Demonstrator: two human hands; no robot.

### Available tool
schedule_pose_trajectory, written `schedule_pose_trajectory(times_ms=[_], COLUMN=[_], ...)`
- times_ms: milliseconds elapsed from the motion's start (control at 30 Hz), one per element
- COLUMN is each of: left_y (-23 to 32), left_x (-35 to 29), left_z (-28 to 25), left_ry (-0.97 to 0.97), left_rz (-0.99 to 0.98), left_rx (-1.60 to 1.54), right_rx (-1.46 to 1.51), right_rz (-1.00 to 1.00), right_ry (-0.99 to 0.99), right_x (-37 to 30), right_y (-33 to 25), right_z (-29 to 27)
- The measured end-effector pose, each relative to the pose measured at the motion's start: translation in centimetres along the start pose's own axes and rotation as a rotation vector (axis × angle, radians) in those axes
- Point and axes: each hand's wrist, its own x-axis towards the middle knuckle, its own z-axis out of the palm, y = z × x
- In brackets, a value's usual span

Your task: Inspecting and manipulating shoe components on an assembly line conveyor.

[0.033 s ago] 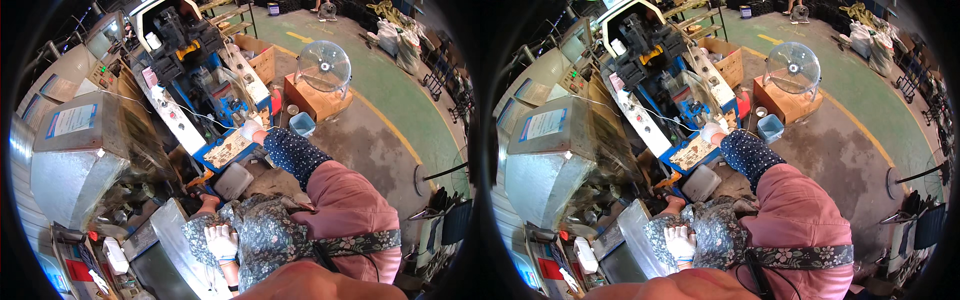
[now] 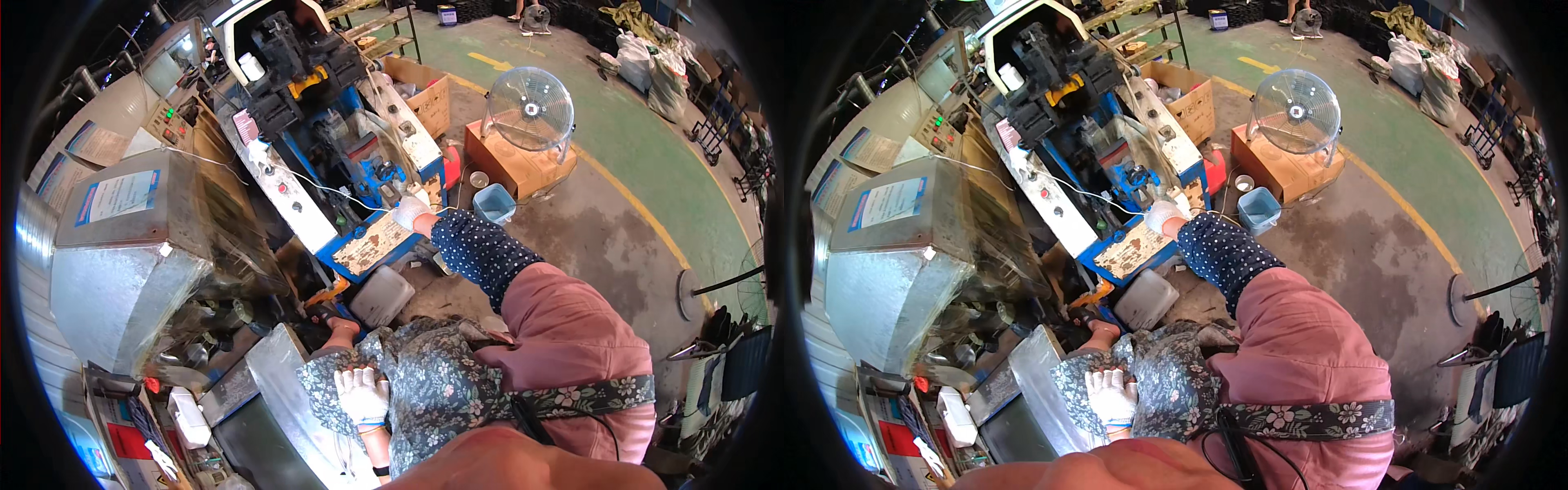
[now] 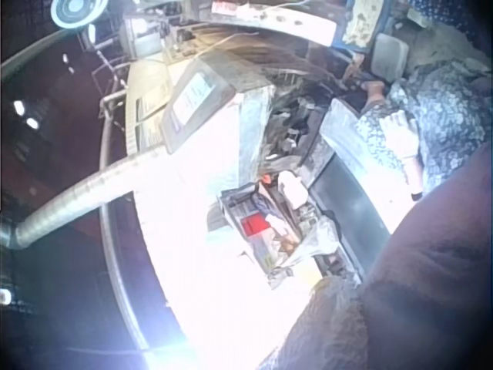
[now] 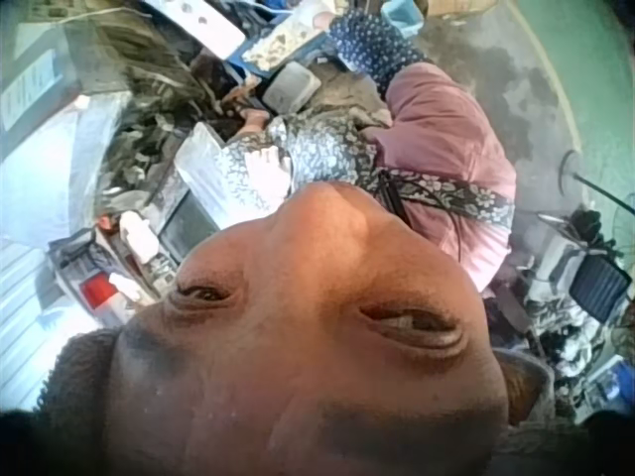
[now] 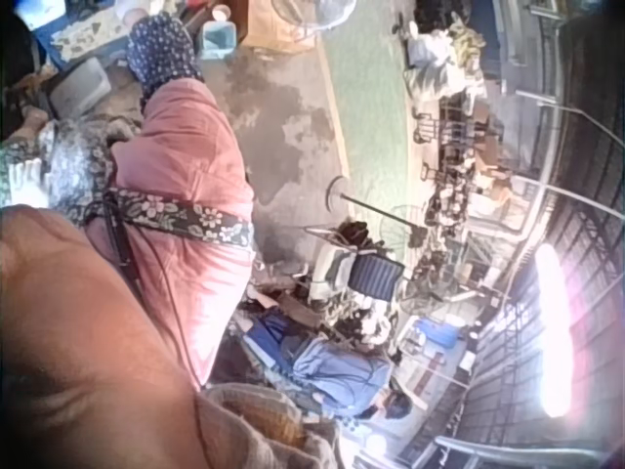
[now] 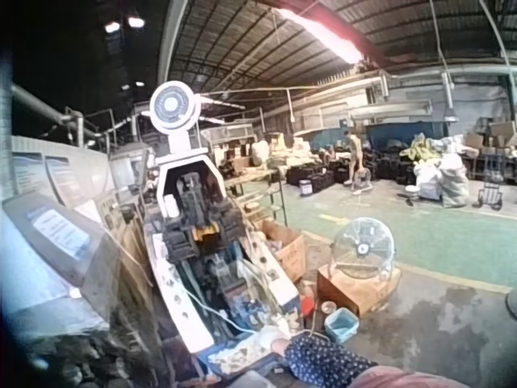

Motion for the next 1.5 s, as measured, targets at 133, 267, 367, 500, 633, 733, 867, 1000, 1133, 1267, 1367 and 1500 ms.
schedule_pose_trajectory(times_ms=[133,267,367,500,633,733,867,1000,1133,1267,1367,1500], left_y=[-0.1,0.0,0.0,-0.1,-0.1,0.0,0.0,-0.1,-0.1,-0.1,-0.1,0.0], left_x=[0.0,-0.2,-0.3,-0.3,-0.2,-0.3,-0.4,-0.5,-0.5,-0.6,-0.7,-0.8], left_z=[0.0,0.0,0.1,0.2,0.1,-0.1,-0.2,-0.1,-0.2,-0.4,-0.4,-0.4], left_ry=[0.0,0.0,-0.001,-0.002,-0.003,0.011,0.002,0.01,0.004,0.015,0.028,0.017], left_rz=[0.003,-0.009,-0.007,-0.013,-0.005,-0.002,-0.007,-0.006,-0.002,0.002,-0.003,-0.013], left_rx=[-0.009,-0.011,-0.003,-0.014,-0.013,-0.007,-0.01,-0.015,-0.028,-0.022,-0.022,-0.04], right_rx=[-0.147,-0.231,-0.1,-0.01,-0.005,0.038,0.06,0.084,0.013,0.06,0.047,0.078], right_rz=[-0.133,-0.143,-0.048,-0.046,-0.032,0.055,0.13,0.102,0.024,0.09,0.097,0.09], right_ry=[0.025,0.028,0.044,0.069,0.012,-0.004,-0.013,-0.031,-0.081,-0.072,-0.069,-0.112], right_x=[1.1,1.8,1.2,-0.4,-0.7,-0.6,-0.8,-1.5,-2.0,-2.1,-1.8,-1.4], right_y=[0.9,1.2,0.8,0.1,-0.4,-0.6,-0.6,-0.9,-1.2,-1.2,-1.1,-1.0], right_z=[1.5,2.3,1.7,-0.1,-1.0,-0.9,-1.0,-1.9,-2.7,-2.6,-2.4,-2.2])
